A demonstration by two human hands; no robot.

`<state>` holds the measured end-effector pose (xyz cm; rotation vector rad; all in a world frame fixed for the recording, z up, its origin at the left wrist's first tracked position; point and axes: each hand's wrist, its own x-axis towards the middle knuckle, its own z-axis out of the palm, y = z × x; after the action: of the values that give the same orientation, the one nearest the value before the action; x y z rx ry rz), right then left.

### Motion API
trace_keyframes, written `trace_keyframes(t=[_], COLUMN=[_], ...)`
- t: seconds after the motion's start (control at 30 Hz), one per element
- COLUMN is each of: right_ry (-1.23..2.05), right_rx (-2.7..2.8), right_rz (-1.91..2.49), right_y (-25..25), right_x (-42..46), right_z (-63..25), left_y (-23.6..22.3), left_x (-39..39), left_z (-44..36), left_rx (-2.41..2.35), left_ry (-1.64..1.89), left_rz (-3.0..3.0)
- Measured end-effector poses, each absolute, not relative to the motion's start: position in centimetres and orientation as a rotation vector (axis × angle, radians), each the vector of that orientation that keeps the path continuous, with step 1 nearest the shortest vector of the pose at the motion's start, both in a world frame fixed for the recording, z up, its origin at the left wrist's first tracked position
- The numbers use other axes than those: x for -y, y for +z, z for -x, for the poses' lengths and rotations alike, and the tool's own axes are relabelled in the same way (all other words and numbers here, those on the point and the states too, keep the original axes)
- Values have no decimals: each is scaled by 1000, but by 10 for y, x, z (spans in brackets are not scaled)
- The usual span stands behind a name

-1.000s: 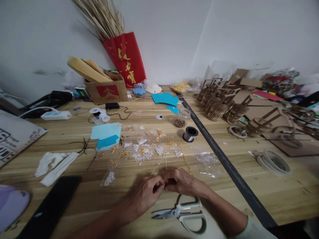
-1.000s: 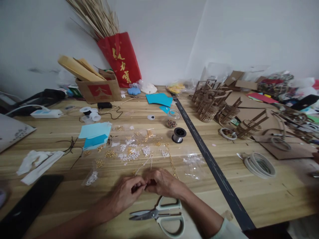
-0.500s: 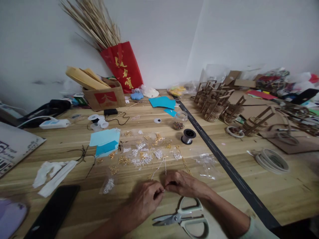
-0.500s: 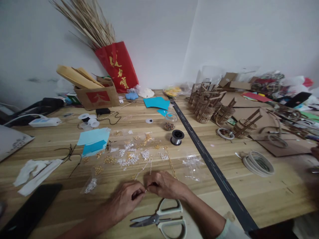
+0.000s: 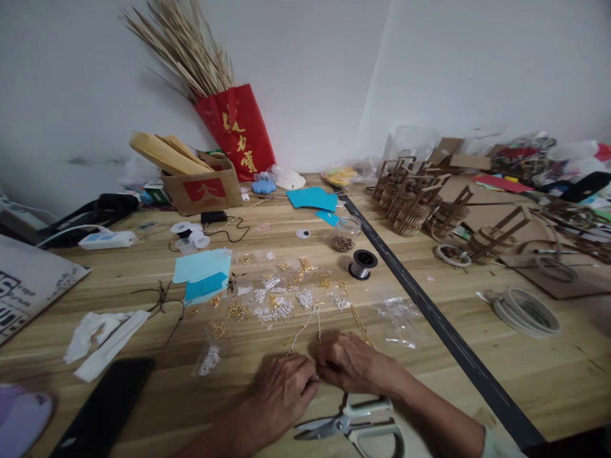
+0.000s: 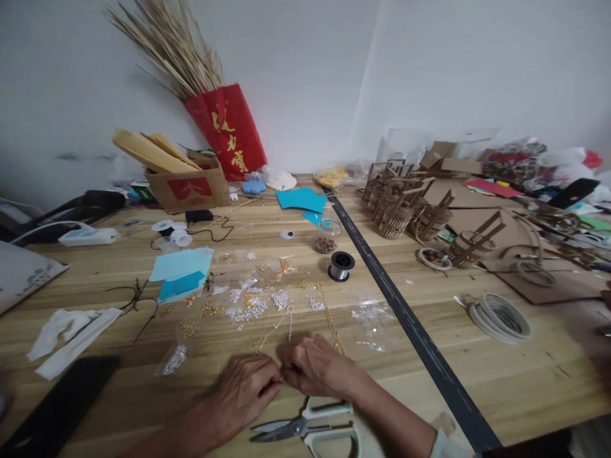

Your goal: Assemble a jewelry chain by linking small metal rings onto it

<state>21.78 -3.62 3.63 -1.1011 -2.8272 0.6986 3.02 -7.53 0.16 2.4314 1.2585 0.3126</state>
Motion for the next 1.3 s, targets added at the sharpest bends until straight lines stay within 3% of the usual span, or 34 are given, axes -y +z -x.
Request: trace_keyframes(t=[0.43,0.83,1.13,1.3], right_ry=[889,164,21,161], right_rx=[2621,2535,2577,2481], right_rz=[1142,1776,1755,1680], right_y=[40,18,2,14], right_x=[28,6,9,7], right_z=[-228,-245,-251,-251], left_y=[4,5,4,9], left_x=[75,68,68,67], left_z=[-30,-29,-29,-29], left_rx=[-1283,-1283,-1300,-1337], left_ry=[251,332,294,374], left_rz=[-2389,-2292,-2262,-2109])
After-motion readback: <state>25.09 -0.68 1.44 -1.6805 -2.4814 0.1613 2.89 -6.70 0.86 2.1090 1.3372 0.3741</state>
